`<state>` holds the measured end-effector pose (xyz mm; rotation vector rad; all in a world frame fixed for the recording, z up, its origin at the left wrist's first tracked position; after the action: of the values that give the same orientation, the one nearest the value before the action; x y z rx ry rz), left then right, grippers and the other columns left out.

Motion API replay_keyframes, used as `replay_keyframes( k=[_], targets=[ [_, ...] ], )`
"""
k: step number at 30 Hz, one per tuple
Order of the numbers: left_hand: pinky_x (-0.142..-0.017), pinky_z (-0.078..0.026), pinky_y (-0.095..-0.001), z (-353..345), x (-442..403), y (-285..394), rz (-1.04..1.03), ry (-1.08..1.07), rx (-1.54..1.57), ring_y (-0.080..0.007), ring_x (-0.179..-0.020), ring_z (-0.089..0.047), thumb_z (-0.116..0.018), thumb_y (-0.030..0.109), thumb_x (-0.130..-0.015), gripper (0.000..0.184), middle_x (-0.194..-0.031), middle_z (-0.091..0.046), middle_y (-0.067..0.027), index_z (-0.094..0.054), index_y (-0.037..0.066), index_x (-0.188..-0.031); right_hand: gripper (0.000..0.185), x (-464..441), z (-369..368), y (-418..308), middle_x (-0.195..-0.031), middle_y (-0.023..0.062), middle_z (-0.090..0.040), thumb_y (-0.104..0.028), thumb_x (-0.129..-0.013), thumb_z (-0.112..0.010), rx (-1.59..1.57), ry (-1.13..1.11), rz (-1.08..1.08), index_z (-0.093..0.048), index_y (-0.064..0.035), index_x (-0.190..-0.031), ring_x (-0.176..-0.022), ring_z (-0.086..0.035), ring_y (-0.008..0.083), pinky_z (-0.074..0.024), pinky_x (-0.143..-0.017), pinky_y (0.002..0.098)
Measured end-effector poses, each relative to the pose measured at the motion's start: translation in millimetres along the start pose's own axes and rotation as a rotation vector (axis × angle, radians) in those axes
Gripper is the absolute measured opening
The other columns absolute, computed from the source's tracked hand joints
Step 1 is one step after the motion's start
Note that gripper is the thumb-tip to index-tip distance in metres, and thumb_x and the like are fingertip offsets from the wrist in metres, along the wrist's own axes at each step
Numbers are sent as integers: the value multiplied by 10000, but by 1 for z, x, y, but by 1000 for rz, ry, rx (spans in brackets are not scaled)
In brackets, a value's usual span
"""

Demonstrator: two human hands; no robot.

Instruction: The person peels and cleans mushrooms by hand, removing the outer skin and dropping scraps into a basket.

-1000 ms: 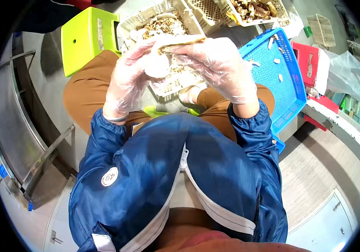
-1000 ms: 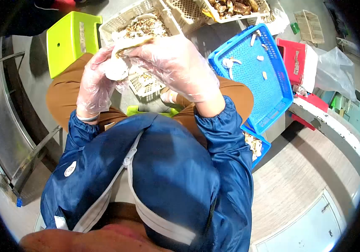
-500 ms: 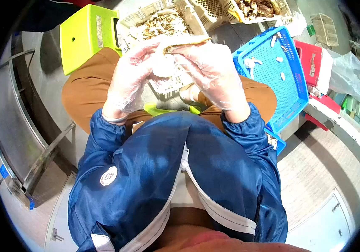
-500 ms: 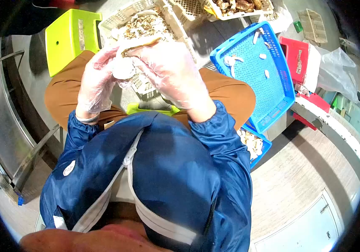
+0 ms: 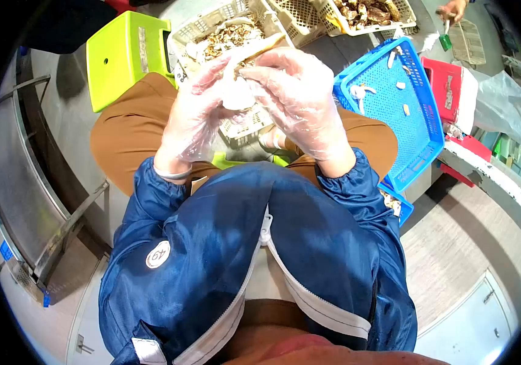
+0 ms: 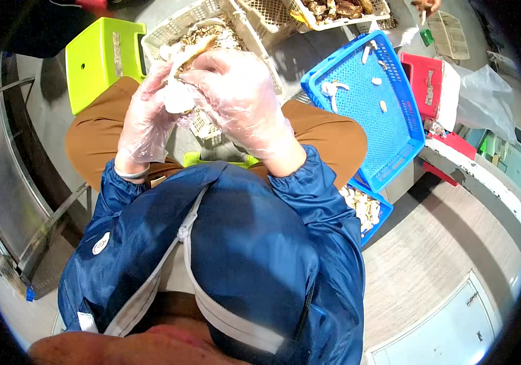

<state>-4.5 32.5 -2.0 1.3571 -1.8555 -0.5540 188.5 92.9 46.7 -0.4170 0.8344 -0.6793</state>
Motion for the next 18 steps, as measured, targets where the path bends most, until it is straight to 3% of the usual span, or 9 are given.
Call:
replay_keyframes(
  k=[3,6,11,18],
  targets=[
    [-851,-654,-344,-6,-2,-3,42,105,-1,-180,-1116,-718,-698,165,-1039,547,-1310,-690,-93,-511,38,-1537,237,5,-5,-2,-1060,51,-715,-168,-776,-803,86,46,-25,-787,-121,-1008,-981,-700,285,-541,-836,421],
    [-854,-658,-346,-8,-1,0,80,80,-31,-178,-1113,-719,-697,166,-1040,530,-1317,-688,-94,-525,38,-1525,243,9,-12,0,-1090,56,-721,-173,-773,-796,141,109,3,-780,-95,-1003,-1015,-702,285,-535,-864,431],
    [-856,-654,-342,4,-3,-9,97,36,5,-183,-1075,-728,-665,170,-1052,491,-1287,-689,-98,-522,41,-1504,238,10,-10,5,-1025,72,-757,-95,-757,-788,179,154,74,-757,-49,-988,-948,-729,296,-561,-904,439],
    [-787,-629,-359,24,-1,-17,279,70,544,-215,-996,-720,-634,203,-1070,486,-1267,-692,-123,-507,50,-1514,130,10,23,50,-988,143,-771,-42,-880,-741,212,371,-109,-754,-26,-1009,-891,-746,332,-587,-825,401]
  ],
)
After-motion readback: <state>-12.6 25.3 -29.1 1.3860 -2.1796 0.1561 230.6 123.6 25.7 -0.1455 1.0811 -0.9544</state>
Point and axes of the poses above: each hand's wrist, its own x-axis away from the middle knuckle, its own z-axis out of the back of the hand, y = z × x, the point moved 2 cm from there along -x, towards the middle knuckle
